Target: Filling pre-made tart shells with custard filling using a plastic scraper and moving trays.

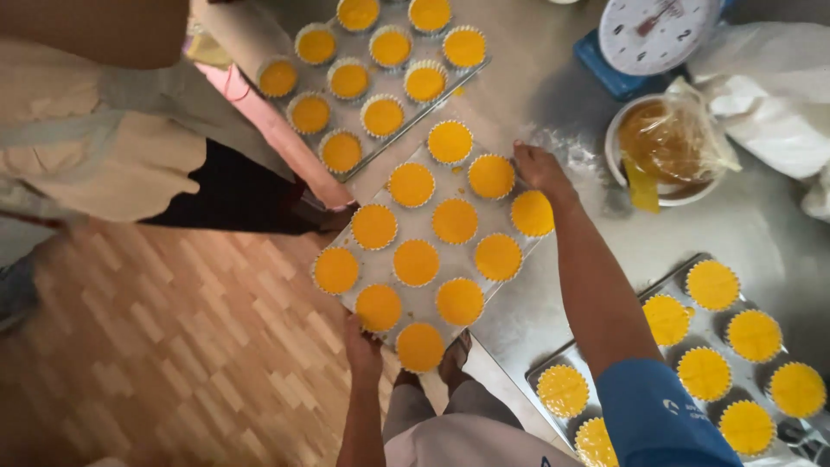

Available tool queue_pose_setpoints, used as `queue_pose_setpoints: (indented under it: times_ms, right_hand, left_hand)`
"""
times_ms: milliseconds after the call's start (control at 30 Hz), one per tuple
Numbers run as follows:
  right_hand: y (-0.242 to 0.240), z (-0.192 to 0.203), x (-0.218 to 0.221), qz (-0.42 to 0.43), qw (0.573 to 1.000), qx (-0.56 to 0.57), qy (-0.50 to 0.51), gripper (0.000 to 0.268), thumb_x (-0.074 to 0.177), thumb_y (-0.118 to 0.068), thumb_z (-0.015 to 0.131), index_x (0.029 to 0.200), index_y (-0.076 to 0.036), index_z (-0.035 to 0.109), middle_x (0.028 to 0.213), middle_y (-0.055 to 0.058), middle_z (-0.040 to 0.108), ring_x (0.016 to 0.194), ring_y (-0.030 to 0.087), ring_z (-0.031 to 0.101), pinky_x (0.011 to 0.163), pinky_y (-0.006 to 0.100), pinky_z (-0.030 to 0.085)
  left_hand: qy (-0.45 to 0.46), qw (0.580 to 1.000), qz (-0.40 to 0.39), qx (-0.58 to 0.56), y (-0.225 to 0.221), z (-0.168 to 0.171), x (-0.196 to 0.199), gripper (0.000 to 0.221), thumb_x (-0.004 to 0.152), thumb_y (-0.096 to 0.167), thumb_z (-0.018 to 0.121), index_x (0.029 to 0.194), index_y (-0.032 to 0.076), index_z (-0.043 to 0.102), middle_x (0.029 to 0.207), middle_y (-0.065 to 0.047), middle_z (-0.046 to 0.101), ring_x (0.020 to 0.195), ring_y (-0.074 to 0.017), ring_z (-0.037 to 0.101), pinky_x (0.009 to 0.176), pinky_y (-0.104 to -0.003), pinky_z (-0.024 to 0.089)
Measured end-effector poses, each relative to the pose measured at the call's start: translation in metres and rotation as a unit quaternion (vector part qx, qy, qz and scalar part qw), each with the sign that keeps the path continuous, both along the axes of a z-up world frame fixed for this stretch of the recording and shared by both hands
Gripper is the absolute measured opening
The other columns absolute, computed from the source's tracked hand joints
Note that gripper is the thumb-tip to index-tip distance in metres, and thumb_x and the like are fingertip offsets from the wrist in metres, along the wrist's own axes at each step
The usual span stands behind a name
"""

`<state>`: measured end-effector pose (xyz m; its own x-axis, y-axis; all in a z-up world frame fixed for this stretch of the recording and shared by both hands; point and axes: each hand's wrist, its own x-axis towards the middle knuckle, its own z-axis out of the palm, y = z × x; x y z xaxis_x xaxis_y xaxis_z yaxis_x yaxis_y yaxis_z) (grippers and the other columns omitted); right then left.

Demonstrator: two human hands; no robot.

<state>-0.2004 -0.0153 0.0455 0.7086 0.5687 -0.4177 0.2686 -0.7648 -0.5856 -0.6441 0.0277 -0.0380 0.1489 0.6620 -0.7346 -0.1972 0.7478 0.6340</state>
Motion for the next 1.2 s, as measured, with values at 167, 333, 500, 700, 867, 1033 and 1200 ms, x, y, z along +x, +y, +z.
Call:
queue_pose_setpoints:
  times_ms: [167,333,500,700,867,1033,1200]
  right_hand:
    - [0.008,-0.024,-0.027,0.049,0.998,0.01,0.047,0.08,0.104,-0.068,0.025,0.133,-0.007,0.069,0.136,0.022,0.064,0.132,0.044,0.053,0.115,0.055,0.039]
    - [0.005,-0.028,-0.059,0.025,0.997,0.007,0.073,0.078,0.104,-0.065,0.026,0.137,-0.007,0.067,0.136,0.023,0.064,0.132,0.043,0.055,0.112,0.054,0.041]
    - [-0.009,0.007,-0.096,-0.01,0.991,0.012,0.132,0.086,0.105,-0.066,0.022,0.143,0.003,0.057,0.147,0.027,0.054,0.141,0.041,0.047,0.119,0.052,0.034]
    - [-0.021,0.081,-0.157,-0.026,0.988,-0.037,0.149,0.091,0.104,-0.064,0.016,0.148,0.009,0.048,0.152,0.03,0.047,0.146,0.041,0.041,0.122,0.05,0.03]
    - [-0.044,0.031,-0.169,-0.099,0.983,-0.009,0.153,0.088,0.103,-0.064,0.026,0.148,0.008,0.048,0.147,0.029,0.053,0.139,0.042,0.049,0.118,0.051,0.036]
    - [-0.095,0.098,-0.174,-0.164,0.974,-0.026,0.156,0.095,0.085,-0.078,0.025,0.144,-0.009,0.053,0.148,0.012,0.056,0.117,0.03,0.066,0.086,0.04,0.056]
    - [-0.17,0.107,-0.141,-0.196,0.975,-0.034,0.104,0.098,0.085,-0.08,0.023,0.145,-0.008,0.054,0.151,0.016,0.053,0.135,0.034,0.054,0.109,0.044,0.041]
  left_hand:
    - [0.02,0.999,0.001,0.034,-0.001,0.021,-0.027,0.068,0.099,0.056,0.047,0.162,0.049,0.024,0.155,-0.006,0.044,0.117,-0.0343,0.055,0.084,-0.048,0.043]
    - [0.021,0.998,0.002,0.053,-0.001,0.028,-0.05,0.066,0.1,0.051,0.047,0.162,0.047,0.026,0.164,-0.004,0.037,0.132,-0.0352,0.051,0.102,-0.055,0.042]
    - [0.02,0.997,0.02,0.065,-0.005,0.052,-0.049,0.067,0.102,0.044,0.047,0.165,0.036,0.025,0.171,-0.013,0.023,0.149,-0.0433,0.033,0.119,-0.06,0.024]
    - [0.023,0.995,0.015,0.098,-0.014,0.104,-0.061,0.064,0.105,0.039,0.045,0.165,0.029,0.027,0.17,-0.018,0.021,0.153,-0.0429,0.025,0.124,-0.057,0.015]
    - [0.018,0.993,-0.024,0.117,-0.027,0.079,-0.118,0.067,0.099,0.044,0.05,0.162,0.03,0.034,0.161,-0.021,0.038,0.141,-0.0411,0.044,0.121,-0.062,0.023]
    - [-0.016,0.986,-0.085,0.143,-0.061,0.159,-0.132,0.053,0.096,0.032,0.049,0.148,0.021,0.048,0.134,-0.004,0.059,0.119,-0.0225,0.058,0.092,-0.036,0.053]
    - [-0.029,0.987,-0.109,0.113,-0.113,0.16,-0.115,0.055,0.093,0.028,0.052,0.148,0.022,0.05,0.137,-0.003,0.062,0.116,-0.0229,0.061,0.088,-0.037,0.052]
